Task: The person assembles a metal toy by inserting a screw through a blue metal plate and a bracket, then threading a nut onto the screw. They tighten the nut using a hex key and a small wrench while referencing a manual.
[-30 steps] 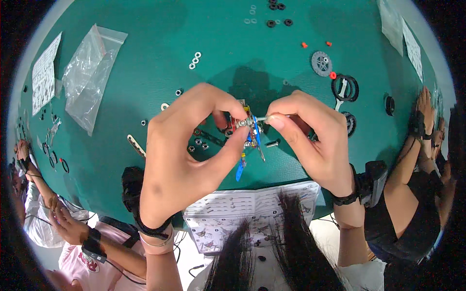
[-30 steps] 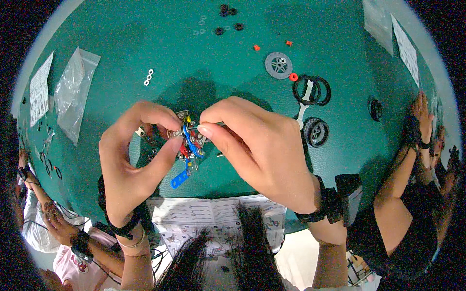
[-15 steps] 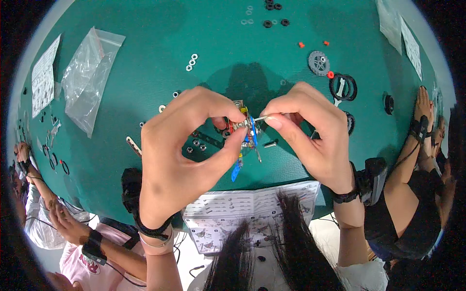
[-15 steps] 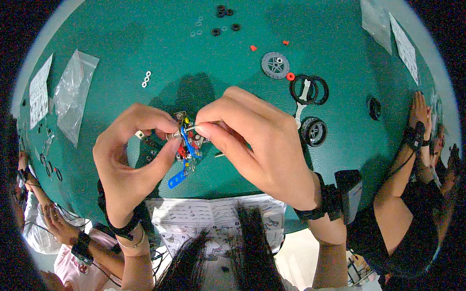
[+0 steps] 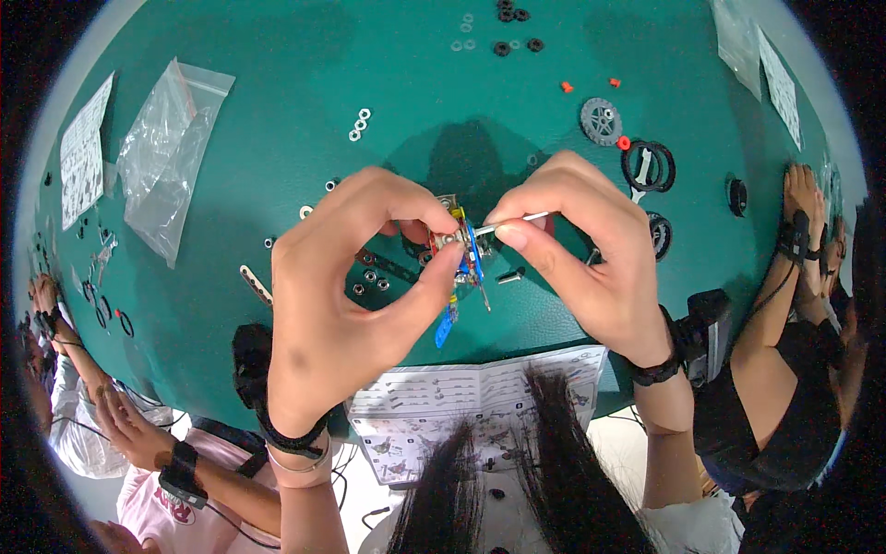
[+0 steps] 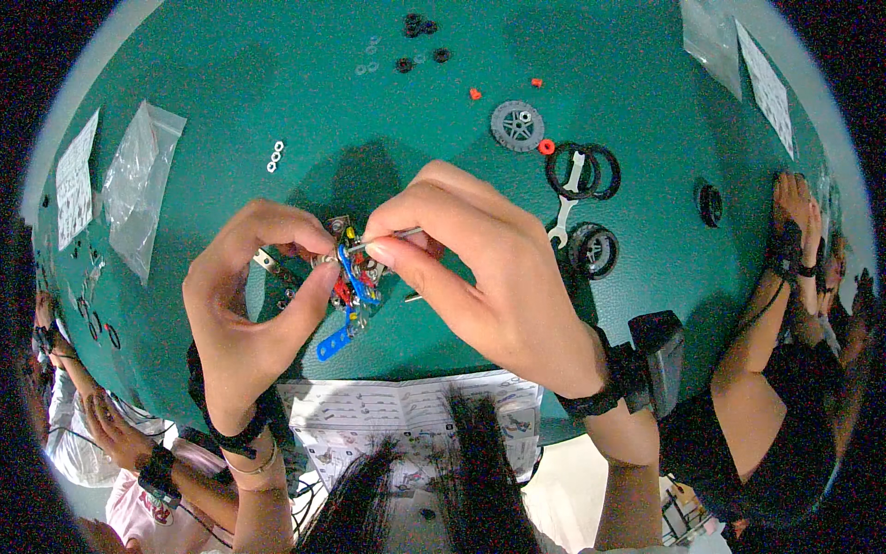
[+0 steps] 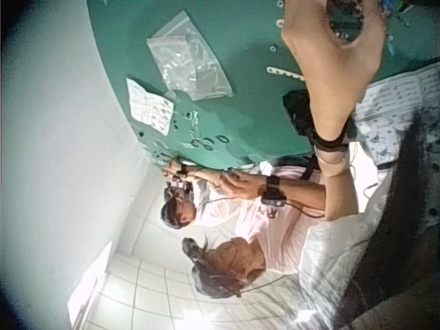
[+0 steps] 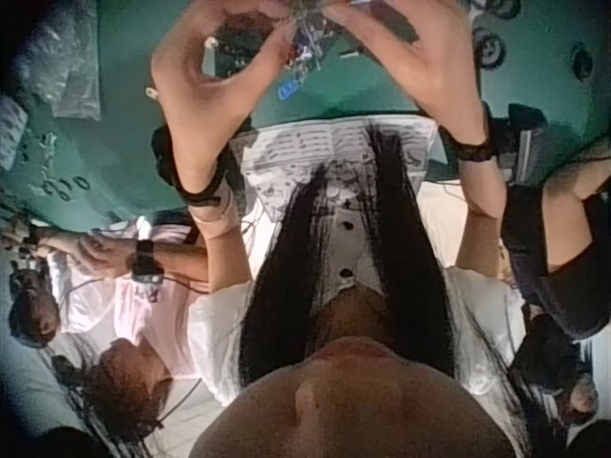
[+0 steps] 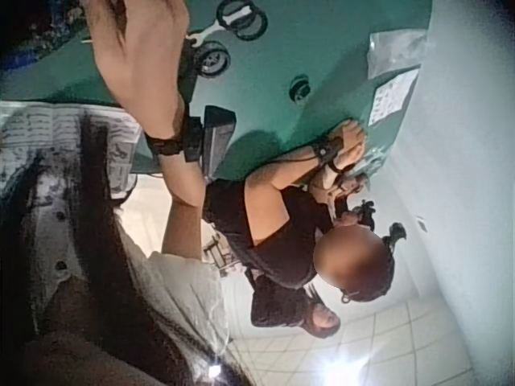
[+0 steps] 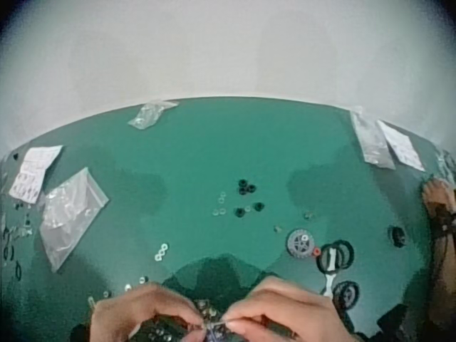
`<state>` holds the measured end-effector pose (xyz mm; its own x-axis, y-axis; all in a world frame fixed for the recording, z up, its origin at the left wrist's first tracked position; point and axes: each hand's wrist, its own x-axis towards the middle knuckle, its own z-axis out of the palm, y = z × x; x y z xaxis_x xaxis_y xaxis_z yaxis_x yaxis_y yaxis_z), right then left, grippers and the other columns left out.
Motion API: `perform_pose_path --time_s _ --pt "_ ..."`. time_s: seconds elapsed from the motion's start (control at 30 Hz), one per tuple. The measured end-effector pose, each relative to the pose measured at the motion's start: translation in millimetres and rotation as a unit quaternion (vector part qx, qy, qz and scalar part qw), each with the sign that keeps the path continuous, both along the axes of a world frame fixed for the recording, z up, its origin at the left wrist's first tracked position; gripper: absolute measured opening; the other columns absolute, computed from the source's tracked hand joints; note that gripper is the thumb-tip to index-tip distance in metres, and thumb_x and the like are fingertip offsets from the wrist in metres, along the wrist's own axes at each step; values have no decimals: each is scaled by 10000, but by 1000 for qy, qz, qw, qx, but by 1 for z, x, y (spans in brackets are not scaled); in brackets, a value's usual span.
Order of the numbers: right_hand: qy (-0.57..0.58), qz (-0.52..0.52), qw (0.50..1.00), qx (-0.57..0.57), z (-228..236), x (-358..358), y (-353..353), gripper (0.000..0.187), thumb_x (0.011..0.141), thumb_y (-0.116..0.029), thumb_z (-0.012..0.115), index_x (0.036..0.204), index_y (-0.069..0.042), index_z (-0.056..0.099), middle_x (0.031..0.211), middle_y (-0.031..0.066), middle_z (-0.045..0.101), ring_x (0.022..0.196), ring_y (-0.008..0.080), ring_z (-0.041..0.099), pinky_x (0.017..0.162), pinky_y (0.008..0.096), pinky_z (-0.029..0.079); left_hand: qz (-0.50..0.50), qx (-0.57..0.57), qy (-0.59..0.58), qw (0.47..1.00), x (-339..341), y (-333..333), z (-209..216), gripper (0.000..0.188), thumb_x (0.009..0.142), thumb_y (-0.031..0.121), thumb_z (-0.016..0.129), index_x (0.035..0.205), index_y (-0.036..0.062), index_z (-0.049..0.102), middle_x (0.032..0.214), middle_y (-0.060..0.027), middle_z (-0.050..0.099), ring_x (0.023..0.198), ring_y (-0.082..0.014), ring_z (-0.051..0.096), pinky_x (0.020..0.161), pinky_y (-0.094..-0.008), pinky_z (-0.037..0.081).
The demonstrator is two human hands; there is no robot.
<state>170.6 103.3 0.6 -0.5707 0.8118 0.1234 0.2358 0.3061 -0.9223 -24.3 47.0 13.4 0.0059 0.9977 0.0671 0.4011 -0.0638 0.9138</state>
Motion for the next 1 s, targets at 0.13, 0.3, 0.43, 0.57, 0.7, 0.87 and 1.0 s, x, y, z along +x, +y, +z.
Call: perform_pose_path --time_s 0.13,0.3,0.43,0.57,0.7,0.87,1.0 --pt "3 0 1000 -4 0 0 0 82 835 -34 681 912 -12 662 831 62 605 732 148 543 662 262 434 2 -12 10 1000 0 0 3 159 716 -35 715 851 4 640 866 -84 645 818 -162 609 748 -269 454" --pt "2 2 1000 -4 0 0 0 76 840 -29 675 911 -10 657 833 63 602 735 147 542 661 261 434 -3 1 20 1000 -2 0 1 142 713 -33 719 831 4 649 863 -91 651 821 -174 618 765 -278 459" --pt "-5 6 1000 0 1 0 0 66 843 -31 670 902 -9 649 830 62 600 725 147 536 651 260 429 -4 20 29 999 -3 0 1 130 708 -32 723 815 2 657 856 -98 659 826 -188 626 783 -287 464" --pt "-19 6 1000 13 3 1 0 55 850 -39 664 894 -13 645 822 61 597 710 148 527 633 260 419 -4 35 32 999 -1 1 2 131 703 -39 722 810 0 658 858 -103 662 818 -192 627 779 -291 467" --pt "-18 7 1000 16 2 1 0 56 853 -42 661 897 -12 645 811 61 593 703 148 519 625 264 414 16 16 22 999 2 0 5 136 696 -54 720 812 -3 668 855 -108 666 807 -191 631 741 -283 479" --pt "-17 -1 999 33 0 0 -1 64 855 -44 660 904 -6 644 791 54 576 675 141 500 596 261 392 41 -4 1 999 6 -3 6 138 699 -71 716 814 -4 681 843 -110 667 807 -185 635 708 -271 486" --pt "-26 6 999 38 2 1 0 58 858 -44 659 902 -10 644 772 45 559 655 131 485 573 252 371 10 69 31 997 6 -2 2 163 723 -108 694 858 -26 654 861 -104 651 718 -153 640 637 -244 516"
